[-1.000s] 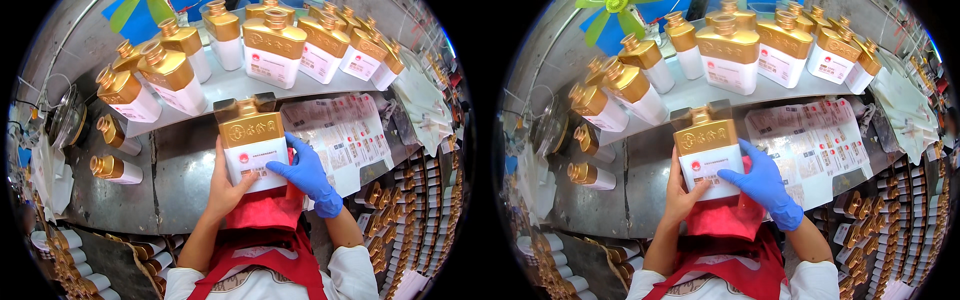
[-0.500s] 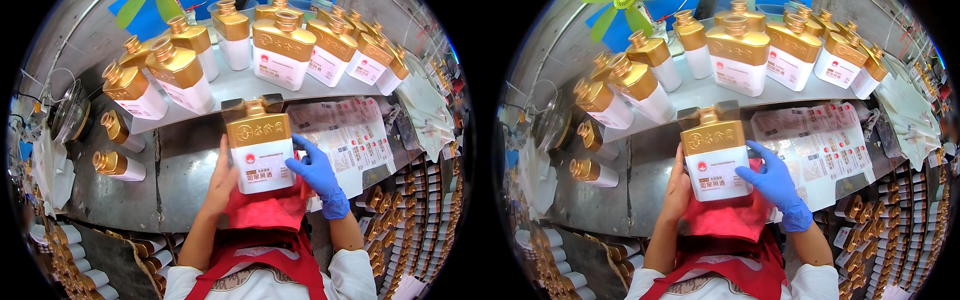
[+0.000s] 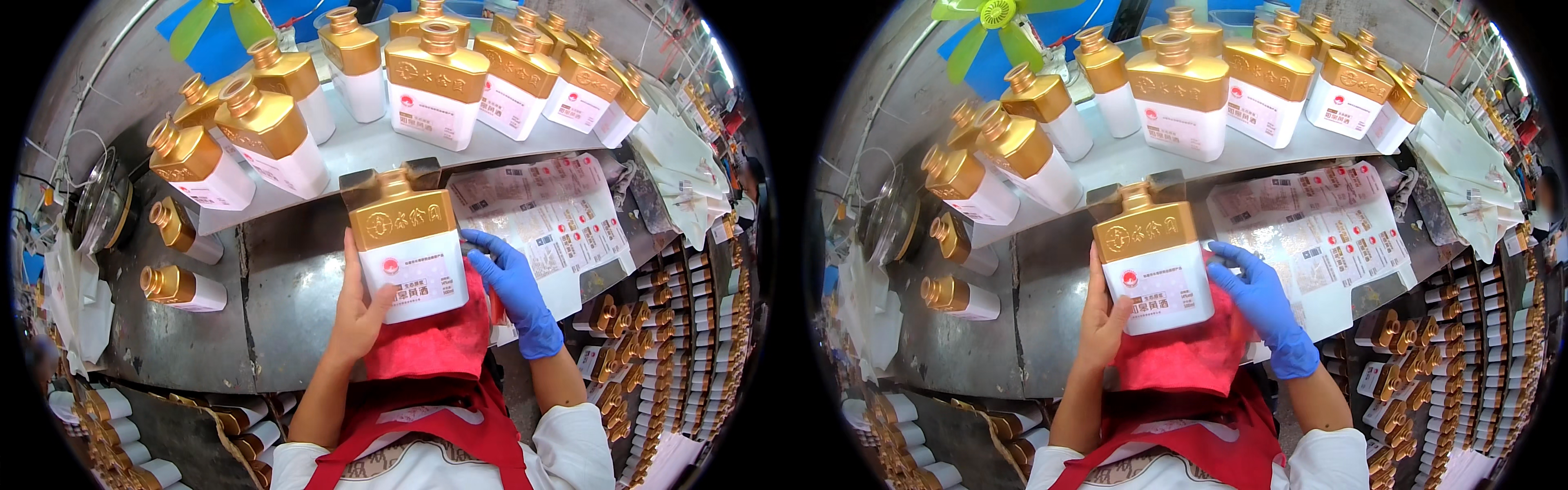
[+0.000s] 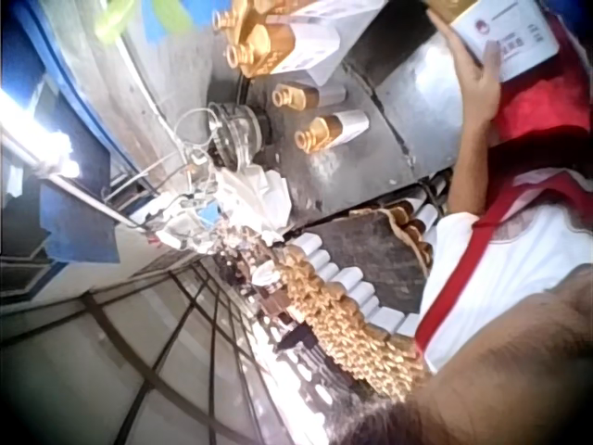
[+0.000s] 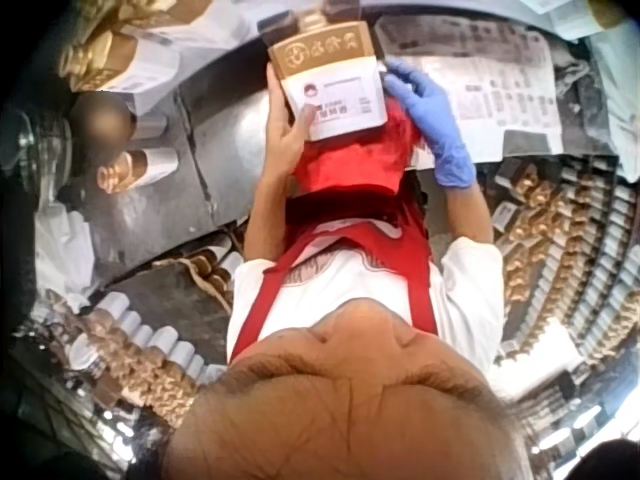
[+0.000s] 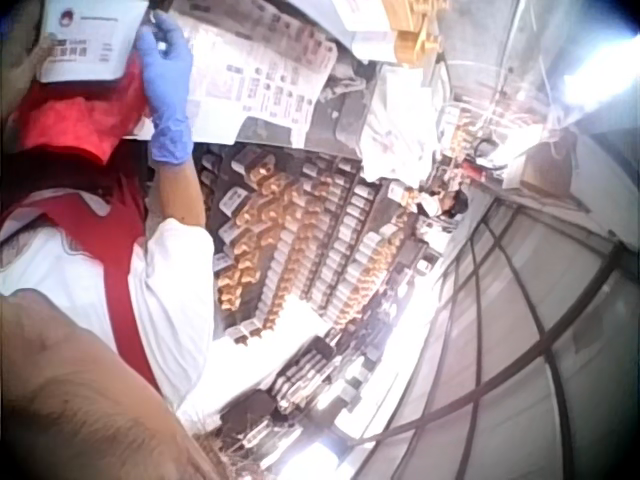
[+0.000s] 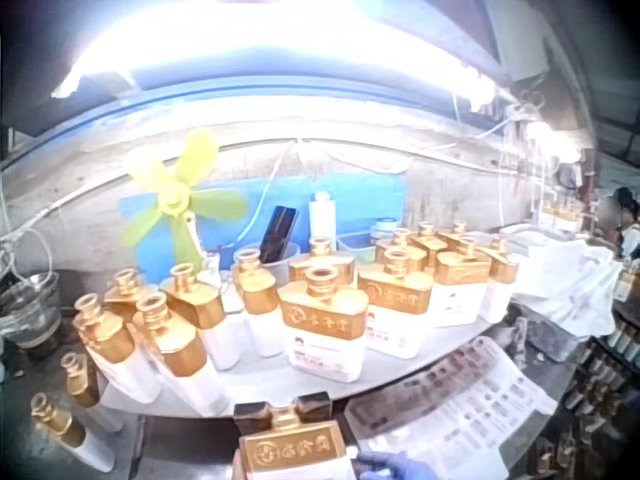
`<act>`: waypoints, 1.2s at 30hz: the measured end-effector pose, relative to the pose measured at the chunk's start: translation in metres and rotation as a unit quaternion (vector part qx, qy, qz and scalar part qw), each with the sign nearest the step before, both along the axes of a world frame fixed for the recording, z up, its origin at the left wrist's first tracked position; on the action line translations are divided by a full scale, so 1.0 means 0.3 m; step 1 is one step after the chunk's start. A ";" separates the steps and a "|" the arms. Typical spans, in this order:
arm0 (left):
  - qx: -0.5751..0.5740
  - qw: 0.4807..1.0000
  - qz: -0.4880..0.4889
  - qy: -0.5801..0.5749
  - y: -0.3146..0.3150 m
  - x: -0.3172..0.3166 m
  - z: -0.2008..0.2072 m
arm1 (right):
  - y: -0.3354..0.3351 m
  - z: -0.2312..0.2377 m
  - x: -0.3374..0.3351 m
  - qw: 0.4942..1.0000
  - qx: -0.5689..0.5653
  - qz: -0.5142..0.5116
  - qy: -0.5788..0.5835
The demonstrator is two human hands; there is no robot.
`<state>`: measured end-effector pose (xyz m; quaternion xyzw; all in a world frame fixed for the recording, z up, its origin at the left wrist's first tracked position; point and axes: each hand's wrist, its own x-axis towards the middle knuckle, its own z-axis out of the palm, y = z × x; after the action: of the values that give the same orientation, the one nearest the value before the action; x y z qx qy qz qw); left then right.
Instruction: The person applies adhesive labels to the sides of white and gold bottles using a red cloth to hold them steady. They smooth the labels with a small red tool and wipe the bottle necks with a grey cloth before placing the finished bottles on a nearby table.
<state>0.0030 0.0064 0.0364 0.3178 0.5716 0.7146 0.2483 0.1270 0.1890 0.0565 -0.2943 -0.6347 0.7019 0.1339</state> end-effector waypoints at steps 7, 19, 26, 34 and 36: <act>-0.018 0.999 0.004 -0.027 0.007 0.015 0.016 | -0.084 0.035 -0.024 0.994 0.108 -0.006 -0.009; 0.036 0.998 -0.039 -0.045 -0.017 -0.021 -0.012 | 0.138 -0.070 0.089 0.941 -0.319 -0.091 0.059; 0.008 0.996 -0.088 0.030 -0.067 -0.047 -0.009 | 0.012 0.144 0.143 0.990 0.014 -0.127 0.060; -0.095 0.984 -0.046 0.142 -0.078 -0.005 -0.013 | -0.173 0.177 0.023 0.975 0.211 0.041 0.058; -0.103 0.982 -0.036 0.153 -0.074 -0.002 -0.016 | -0.170 0.168 0.012 0.975 0.209 0.048 0.050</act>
<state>0.0024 -0.0159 0.0315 0.4162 0.6613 0.5858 0.2151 0.1308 0.1379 0.1068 -0.1938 -0.7734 0.5727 0.1905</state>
